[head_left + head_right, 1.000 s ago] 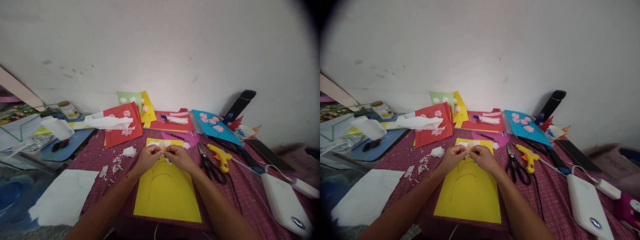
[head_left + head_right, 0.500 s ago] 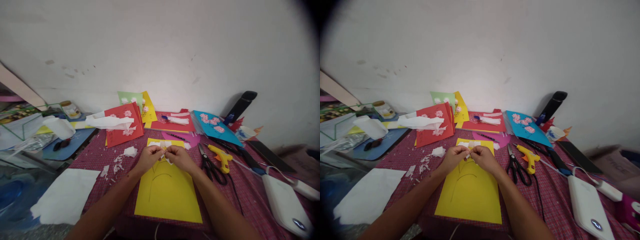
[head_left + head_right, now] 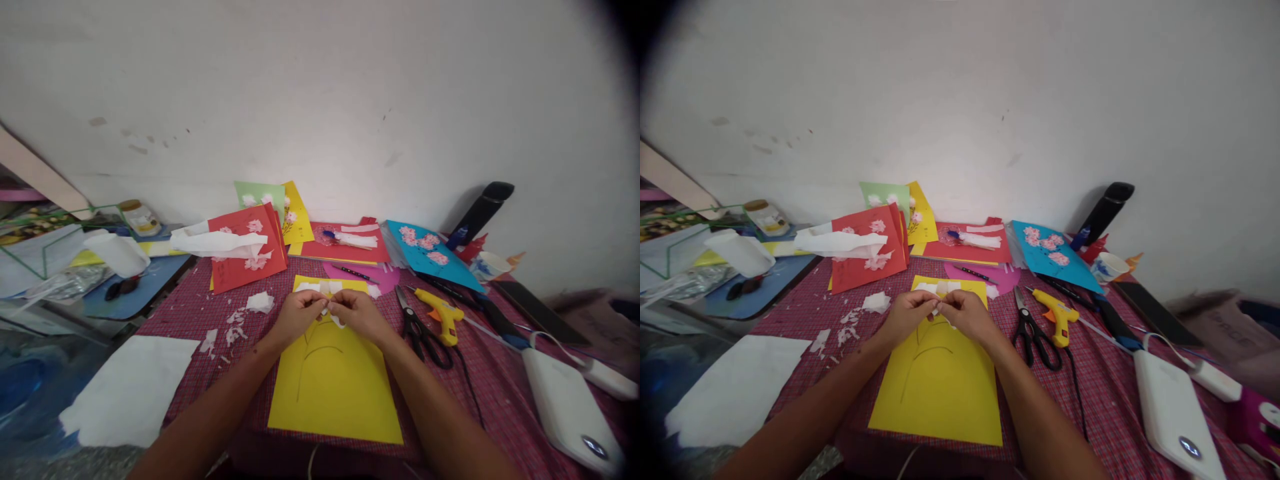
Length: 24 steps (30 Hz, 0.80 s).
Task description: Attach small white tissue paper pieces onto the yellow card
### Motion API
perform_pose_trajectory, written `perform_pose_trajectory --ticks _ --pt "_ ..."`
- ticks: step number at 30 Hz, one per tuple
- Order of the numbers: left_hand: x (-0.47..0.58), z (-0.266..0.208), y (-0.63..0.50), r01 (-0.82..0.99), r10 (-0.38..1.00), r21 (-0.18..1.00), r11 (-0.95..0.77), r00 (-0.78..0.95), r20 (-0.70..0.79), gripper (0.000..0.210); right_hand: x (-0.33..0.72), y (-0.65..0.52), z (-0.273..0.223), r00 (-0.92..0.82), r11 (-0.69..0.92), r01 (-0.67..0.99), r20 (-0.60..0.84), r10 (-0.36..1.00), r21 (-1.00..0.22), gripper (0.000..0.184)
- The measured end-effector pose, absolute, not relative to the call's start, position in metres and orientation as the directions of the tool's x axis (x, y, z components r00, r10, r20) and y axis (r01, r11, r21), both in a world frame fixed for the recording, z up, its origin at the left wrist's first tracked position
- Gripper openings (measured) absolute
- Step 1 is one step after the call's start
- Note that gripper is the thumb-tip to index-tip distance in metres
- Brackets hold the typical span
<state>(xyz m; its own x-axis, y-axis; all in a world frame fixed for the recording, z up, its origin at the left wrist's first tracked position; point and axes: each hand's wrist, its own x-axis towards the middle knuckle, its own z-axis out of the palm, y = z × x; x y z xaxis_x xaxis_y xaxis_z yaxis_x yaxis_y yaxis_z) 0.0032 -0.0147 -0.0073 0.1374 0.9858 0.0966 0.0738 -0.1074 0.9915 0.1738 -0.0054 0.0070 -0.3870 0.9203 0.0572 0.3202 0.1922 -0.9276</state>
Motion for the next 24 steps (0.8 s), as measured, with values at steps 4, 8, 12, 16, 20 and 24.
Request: perform_pose_trajectory --ticks 4,8,12,16,20,24 --pt "0.0019 -0.0083 -0.0144 0.042 0.987 0.996 -0.082 0.139 0.076 0.021 0.1743 -0.0042 0.0069 -0.306 0.157 0.348 0.046 0.951 -0.924 0.021" --pt "0.0013 -0.0099 -0.0145 -0.065 0.985 0.997 -0.038 0.167 0.048 0.022 0.1743 -0.0026 0.0056 -0.269 0.116 0.319 0.028 0.963 -0.941 0.018" --pt "0.0028 -0.0096 -0.015 -0.106 0.98 0.994 -0.018 0.196 0.039 0.019 0.1747 -0.0011 0.0039 -0.243 0.111 0.285 0.041 0.969 -0.952 0.018" --pt "0.0046 -0.0069 -0.0152 -0.12 0.987 0.993 -0.004 0.159 0.023 0.017 0.1753 -0.001 0.0046 -0.232 0.108 0.242 0.051 0.972 -0.964 0.023" --pt "0.0048 -0.0052 -0.0145 -0.141 0.993 0.99 0.004 0.113 0.012 0.018 0.1746 -0.0032 0.008 -0.334 0.109 0.207 0.035 0.942 -0.972 0.019" --pt "0.0045 -0.0084 -0.0137 -0.062 0.986 0.997 -0.034 0.159 0.043 0.019 0.173 -0.0038 0.0073 -0.32 0.111 0.244 0.029 0.947 -0.963 0.022"
